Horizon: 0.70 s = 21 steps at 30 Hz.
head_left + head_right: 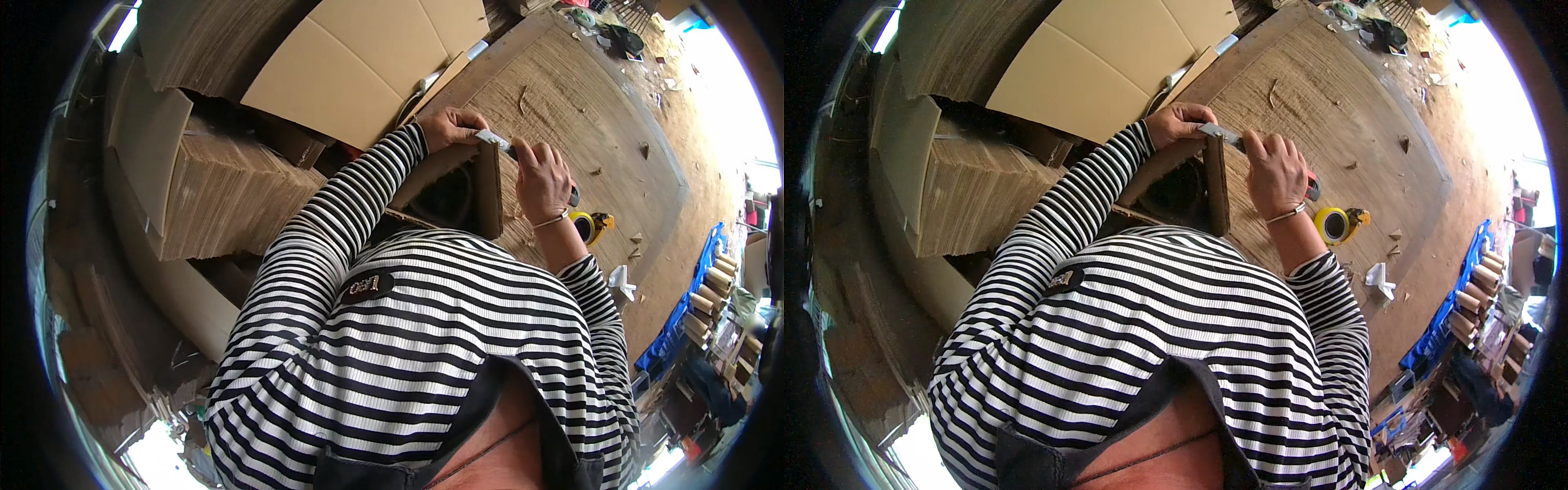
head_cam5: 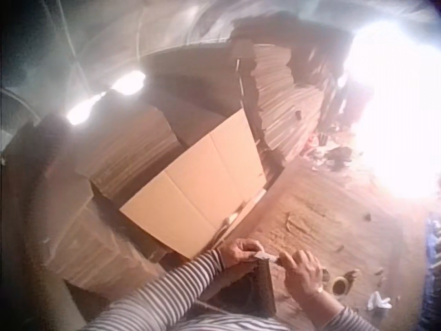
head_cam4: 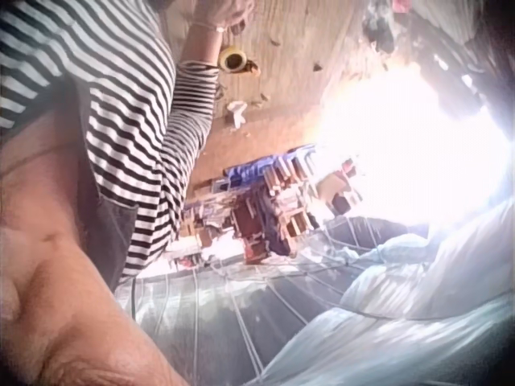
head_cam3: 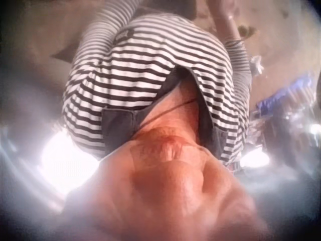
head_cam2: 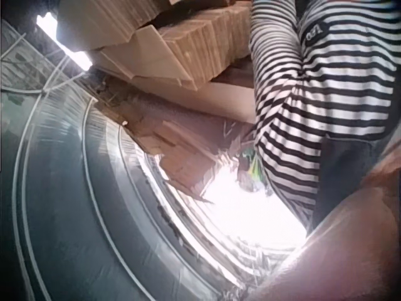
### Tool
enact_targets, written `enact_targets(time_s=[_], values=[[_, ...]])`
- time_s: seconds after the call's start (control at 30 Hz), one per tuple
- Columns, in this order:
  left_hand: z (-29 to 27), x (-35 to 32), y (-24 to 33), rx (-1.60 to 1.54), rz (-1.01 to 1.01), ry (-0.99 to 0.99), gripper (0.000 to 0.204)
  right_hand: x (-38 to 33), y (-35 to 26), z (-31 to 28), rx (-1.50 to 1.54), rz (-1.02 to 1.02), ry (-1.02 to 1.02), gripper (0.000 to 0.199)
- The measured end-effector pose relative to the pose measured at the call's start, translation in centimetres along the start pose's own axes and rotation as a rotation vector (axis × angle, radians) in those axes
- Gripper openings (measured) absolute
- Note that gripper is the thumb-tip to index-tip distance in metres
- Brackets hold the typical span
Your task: The person assembles a cardboard box by folding the flaps and securing them with packing tape. They use a utility knife to trim excess tape and adjust the box shape. The person repeatedly folds and tapes the box edges to complete the assembly.
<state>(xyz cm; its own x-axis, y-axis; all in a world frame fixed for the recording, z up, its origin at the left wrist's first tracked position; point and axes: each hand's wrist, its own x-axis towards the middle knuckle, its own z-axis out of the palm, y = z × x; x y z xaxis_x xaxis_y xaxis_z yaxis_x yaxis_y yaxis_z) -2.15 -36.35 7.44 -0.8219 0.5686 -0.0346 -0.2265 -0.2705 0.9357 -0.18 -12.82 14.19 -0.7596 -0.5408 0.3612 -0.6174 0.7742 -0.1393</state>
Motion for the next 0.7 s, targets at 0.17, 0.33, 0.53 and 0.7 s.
enact_targets(time_s=[0.17,0.33,0.53,0.7], values=[[0.8,0.3,0.8,-0.099,-0.080,0.039,0.013,1.8,-0.9,0.8,0.011,-0.062,0.066,0.021],[0.4,0.0,0.7,-0.072,-0.054,0.047,0.011,1.3,-0.8,0.9,0.031,-0.025,0.036,0.021],[-0.3,-0.1,0.4,-0.077,-0.062,0.030,0.013,-3.4,0.4,-0.3,0.054,0.045,-0.010,0.022],[0.4,0.5,0.8,0.051,-0.010,0.008,0.014,-1.3,-0.5,-0.3,0.006,0.019,0.027,0.024]])
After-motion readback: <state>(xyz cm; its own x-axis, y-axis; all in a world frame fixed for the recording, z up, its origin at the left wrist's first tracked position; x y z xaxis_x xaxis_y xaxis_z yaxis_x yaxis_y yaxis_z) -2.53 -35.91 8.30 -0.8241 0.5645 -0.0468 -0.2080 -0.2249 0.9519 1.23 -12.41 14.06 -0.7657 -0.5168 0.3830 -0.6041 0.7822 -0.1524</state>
